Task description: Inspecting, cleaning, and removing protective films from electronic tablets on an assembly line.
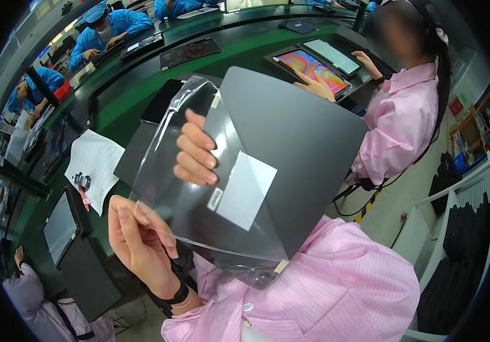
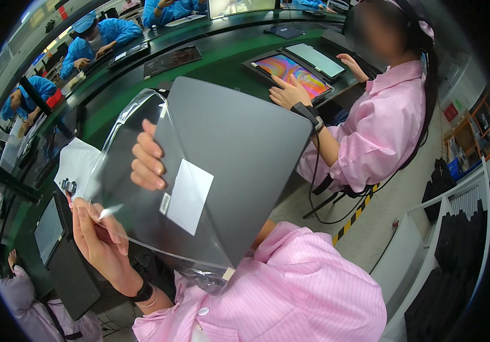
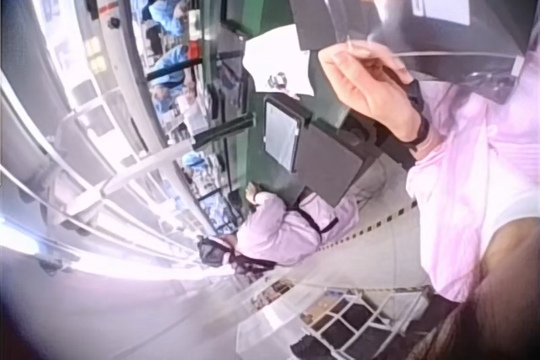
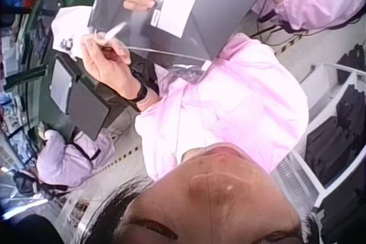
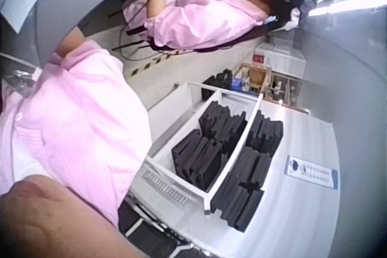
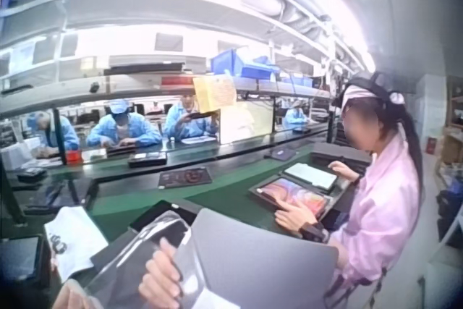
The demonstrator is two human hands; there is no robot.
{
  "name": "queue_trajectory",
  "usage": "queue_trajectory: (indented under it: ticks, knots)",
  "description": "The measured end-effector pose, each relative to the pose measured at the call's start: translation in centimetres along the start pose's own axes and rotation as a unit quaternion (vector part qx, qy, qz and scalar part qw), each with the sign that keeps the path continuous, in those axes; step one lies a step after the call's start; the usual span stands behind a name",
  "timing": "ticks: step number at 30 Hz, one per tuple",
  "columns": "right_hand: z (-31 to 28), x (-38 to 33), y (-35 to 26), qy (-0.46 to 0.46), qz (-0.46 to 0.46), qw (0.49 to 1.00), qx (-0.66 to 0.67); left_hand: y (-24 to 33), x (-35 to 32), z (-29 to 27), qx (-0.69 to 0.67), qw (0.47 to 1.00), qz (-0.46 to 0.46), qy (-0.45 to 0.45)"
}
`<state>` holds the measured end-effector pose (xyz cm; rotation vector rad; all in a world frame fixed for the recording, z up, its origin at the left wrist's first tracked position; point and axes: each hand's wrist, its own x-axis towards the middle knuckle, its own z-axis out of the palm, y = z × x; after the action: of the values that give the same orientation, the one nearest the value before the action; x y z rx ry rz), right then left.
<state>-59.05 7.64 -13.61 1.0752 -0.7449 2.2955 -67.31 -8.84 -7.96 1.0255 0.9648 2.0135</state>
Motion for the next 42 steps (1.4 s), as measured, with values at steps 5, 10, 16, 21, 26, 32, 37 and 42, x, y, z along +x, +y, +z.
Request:
queue_trajectory:
  ticks: [5, 10, 16, 21, 26, 32, 37, 42]
  knots:
    - [-3.3, -0.2, -1.1, -0.051, 0.064, 0.997, 0.012, 1.4, -0.6, 0.4, 0.013, 0.999, 0.038, -0.023]
    - [2.4, -0.2, -2.1, 0.457, 0.057, 0.760, -0.459, 2.3, -2.2, 0.4, 0.036, 0.984, 0.164, -0.066]
    - [3.2, 1.5, -1.1, 0.502, 0.078, 0.672, -0.539, 2.0, -1.7, -0.5, 0.068, 0.983, 0.151, -0.083]
    - [0.7, 0.2, -1.0, 0.451, 0.061, 0.621, -0.639, 1.5, -1.2, -1.1, 0.063, 0.993, 0.097, -0.031]
    - [0.2, 0.2, -2.4, 0.420, 0.023, 0.560, -0.714, -0.1, -1.5, -3.5, 0.005, 0.993, 0.113, -0.028]
    - [4.7, 1.6, -0.3, 0.341, -0.108, 0.459, -0.813, -0.7, 1.8, -8.4, 0.008, 0.980, -0.134, -0.149]
    - [7.1, 2.8, 1.9, 0.186, -0.114, 0.284, -0.934, 2.0, 3.1, -6.7, 0.114, 0.956, -0.011, -0.272]
    - [7.1, 4.4, 3.0, 0.143, -0.117, 0.245, -0.952, 3.5, 1.5, -3.6, 0.125, 0.982, 0.140, -0.010]
